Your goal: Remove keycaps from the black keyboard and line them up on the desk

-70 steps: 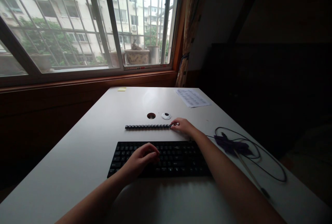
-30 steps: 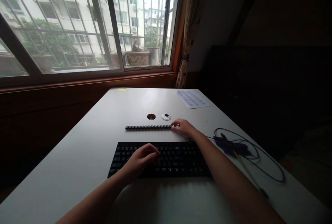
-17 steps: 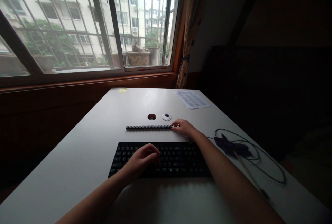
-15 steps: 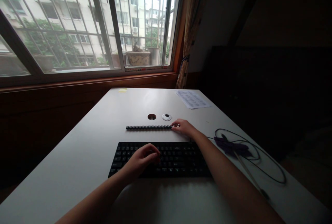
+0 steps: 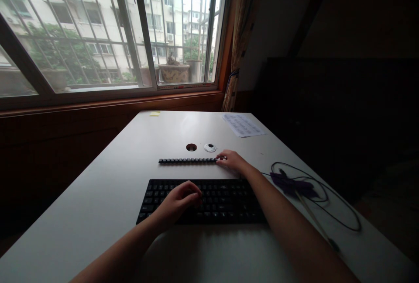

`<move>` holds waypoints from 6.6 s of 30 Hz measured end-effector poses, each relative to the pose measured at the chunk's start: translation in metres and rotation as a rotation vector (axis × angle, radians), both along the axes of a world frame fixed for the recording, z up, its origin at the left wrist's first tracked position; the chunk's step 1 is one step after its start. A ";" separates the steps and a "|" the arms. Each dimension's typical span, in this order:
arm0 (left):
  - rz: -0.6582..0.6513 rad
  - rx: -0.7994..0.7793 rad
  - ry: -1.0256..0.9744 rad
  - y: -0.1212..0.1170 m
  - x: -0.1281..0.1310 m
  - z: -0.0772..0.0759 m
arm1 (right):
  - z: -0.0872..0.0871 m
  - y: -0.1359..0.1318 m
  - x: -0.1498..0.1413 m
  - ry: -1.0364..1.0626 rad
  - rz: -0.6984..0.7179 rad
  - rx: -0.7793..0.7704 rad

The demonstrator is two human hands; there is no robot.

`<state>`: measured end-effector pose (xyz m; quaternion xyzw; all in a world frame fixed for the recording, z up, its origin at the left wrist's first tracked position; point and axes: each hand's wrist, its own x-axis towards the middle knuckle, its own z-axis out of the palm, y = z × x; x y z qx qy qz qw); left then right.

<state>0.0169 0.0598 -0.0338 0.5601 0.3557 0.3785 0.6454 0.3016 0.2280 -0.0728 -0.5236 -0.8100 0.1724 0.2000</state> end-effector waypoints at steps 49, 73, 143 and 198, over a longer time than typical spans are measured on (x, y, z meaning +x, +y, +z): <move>-0.008 0.024 0.022 0.001 -0.001 -0.004 | 0.001 0.000 0.000 0.000 0.023 0.003; -0.010 0.015 0.023 0.000 -0.001 -0.002 | -0.001 0.000 0.001 -0.015 0.016 0.010; -0.160 1.102 0.926 0.004 -0.013 -0.020 | 0.035 -0.144 0.019 0.287 -0.341 0.310; 0.020 1.096 0.755 -0.002 -0.007 -0.008 | 0.032 -0.159 -0.025 1.064 -0.117 -0.205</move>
